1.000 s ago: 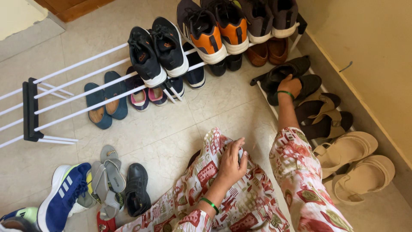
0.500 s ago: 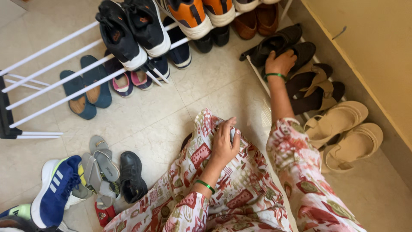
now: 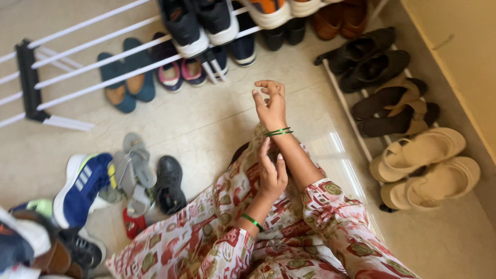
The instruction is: The person sits on the floor and organizes a large pile of shoes by picking them up one by one, pairing them, and placing them onto a nearby shoe rack. The task involves sorting through various types of footwear and arranging them neatly.
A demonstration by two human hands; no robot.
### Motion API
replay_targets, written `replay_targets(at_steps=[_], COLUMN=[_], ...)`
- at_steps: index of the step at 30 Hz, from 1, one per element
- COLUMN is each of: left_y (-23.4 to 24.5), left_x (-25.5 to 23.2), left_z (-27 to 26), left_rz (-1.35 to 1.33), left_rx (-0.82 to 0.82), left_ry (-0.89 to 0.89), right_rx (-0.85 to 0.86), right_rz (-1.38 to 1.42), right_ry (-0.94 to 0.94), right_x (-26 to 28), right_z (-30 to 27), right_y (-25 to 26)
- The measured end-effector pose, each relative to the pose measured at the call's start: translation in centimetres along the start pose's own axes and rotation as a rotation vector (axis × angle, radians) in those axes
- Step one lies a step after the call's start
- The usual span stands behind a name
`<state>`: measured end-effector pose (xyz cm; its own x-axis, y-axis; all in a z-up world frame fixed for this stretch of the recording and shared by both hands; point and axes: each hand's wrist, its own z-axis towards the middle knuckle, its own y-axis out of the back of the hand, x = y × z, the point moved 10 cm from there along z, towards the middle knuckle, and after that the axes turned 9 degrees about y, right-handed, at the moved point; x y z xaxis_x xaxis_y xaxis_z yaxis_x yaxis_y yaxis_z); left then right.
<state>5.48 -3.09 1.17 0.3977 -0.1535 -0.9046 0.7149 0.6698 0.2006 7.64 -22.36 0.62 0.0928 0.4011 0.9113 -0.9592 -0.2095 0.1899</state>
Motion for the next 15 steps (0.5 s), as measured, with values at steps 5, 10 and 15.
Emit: replay_targets(at_steps=[5, 10, 15], left_y=[9.4, 21.8, 35.2], left_x=[1.7, 3.4, 9.4], left_z=[-1.7, -3.1, -4.8], left_rz=[0.107, 0.521, 0.772], left_rx=[-0.135, -0.246, -0.368], left_ry=[0.152, 0.074, 0.283], right_rx=[0.197, 0.527, 0.861], right_rz=[0.022, -0.154, -0.282], right_ry=[-0.021, 0.411, 0.525], right_x=[-0.1, 2.2, 2.4], right_z=[-5.2, -11.2, -15.1], right_y=[-8.2, -13.7, -16.6])
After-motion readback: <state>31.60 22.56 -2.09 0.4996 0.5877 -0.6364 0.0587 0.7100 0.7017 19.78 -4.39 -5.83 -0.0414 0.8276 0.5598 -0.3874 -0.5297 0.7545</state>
